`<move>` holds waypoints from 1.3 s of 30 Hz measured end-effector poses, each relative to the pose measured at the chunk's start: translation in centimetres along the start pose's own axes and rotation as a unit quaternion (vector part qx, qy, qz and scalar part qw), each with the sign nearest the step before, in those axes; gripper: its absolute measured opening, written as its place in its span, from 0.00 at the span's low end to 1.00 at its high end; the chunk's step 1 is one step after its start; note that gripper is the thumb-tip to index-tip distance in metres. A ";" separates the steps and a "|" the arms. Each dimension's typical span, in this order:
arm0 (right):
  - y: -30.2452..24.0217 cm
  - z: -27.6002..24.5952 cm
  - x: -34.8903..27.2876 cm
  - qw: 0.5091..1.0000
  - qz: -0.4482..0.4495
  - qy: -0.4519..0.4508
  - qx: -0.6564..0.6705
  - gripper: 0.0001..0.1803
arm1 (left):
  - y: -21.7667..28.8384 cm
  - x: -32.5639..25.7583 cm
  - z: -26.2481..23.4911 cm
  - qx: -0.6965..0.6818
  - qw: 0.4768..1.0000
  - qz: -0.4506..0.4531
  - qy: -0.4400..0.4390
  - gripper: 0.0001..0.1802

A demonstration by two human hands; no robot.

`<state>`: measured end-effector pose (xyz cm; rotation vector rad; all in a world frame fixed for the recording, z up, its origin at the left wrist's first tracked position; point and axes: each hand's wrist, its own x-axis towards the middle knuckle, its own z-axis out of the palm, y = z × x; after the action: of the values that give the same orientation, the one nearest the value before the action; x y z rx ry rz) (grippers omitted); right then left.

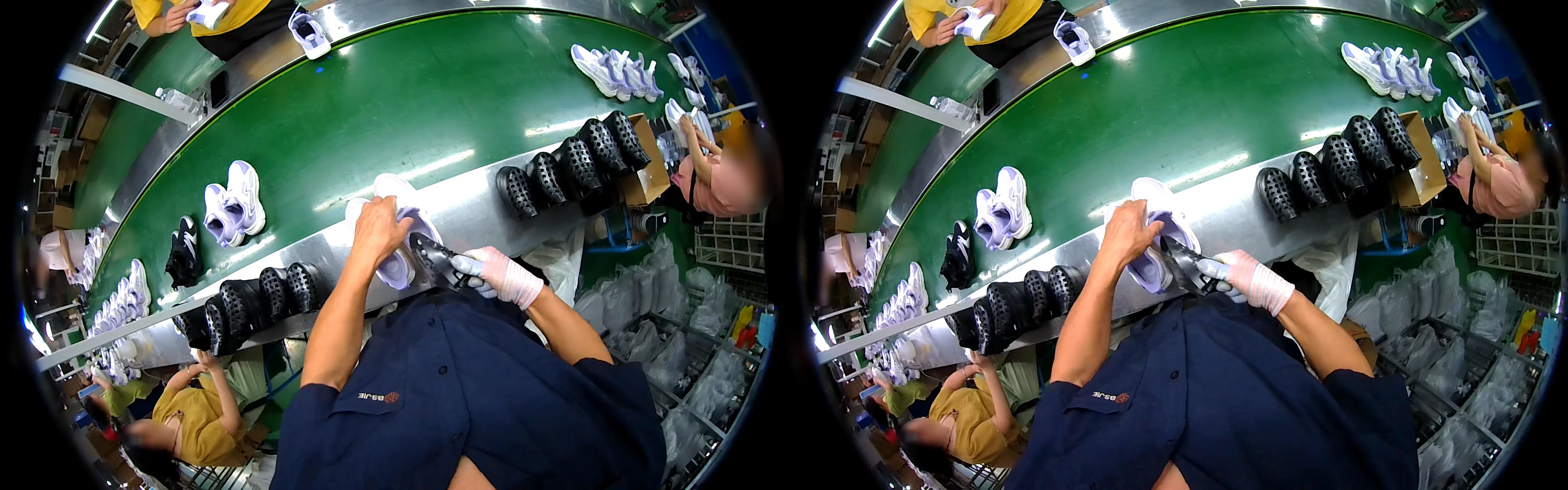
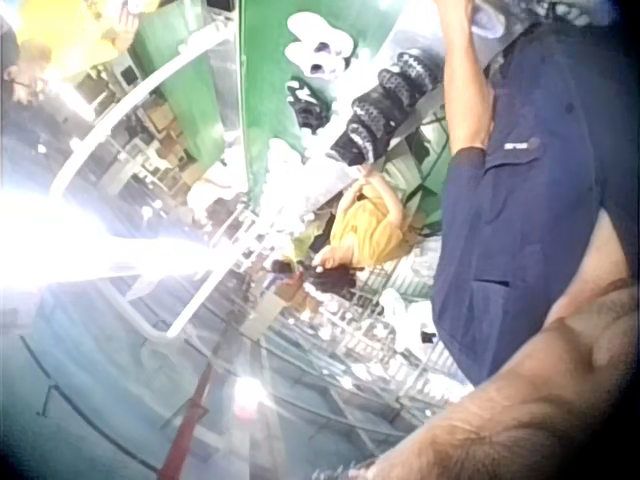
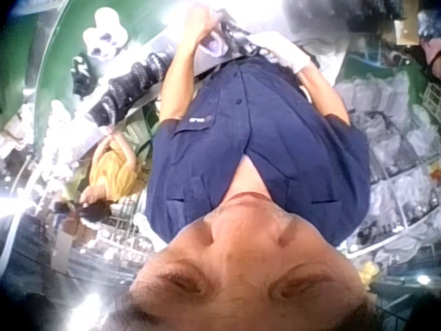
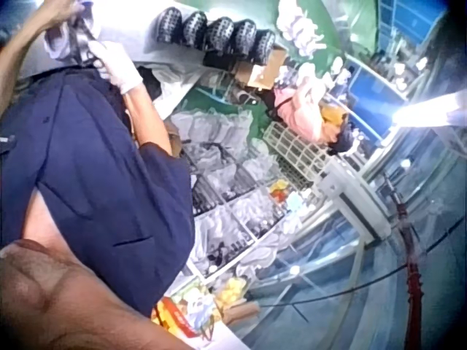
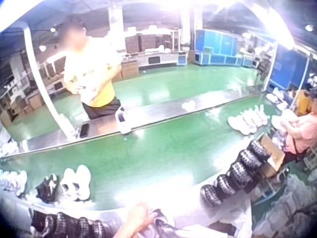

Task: The person picks up shoes from an assembly line one at a time, turns them over to look at the soles, and places them back onto the conveyor belt.

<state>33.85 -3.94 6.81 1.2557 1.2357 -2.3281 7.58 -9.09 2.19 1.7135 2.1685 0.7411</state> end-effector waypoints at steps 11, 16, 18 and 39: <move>-1.3 1.5 9.8 0.743 -0.116 0.369 -0.546 0.15 | 2.4 2.7 5.7 -0.148 0.984 0.053 -0.081 0.20; 1.9 -1.5 7.7 0.679 -0.236 0.496 -0.488 0.19 | 4.2 -1.5 5.2 -0.206 0.955 -0.161 -0.137 0.53; 1.9 -1.9 9.3 0.707 -0.209 0.463 -0.492 0.20 | 4.0 -2.1 8.1 -0.203 0.955 -0.186 -0.106 0.55; 0.1 -0.9 12.0 0.752 -0.076 0.335 -0.562 0.25 | -0.6 -9.6 6.8 -0.153 0.942 -0.299 0.022 0.32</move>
<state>27.15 -1.13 -2.77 1.4381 2.4273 -0.6566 13.02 -16.95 -4.71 0.8219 2.2700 0.8770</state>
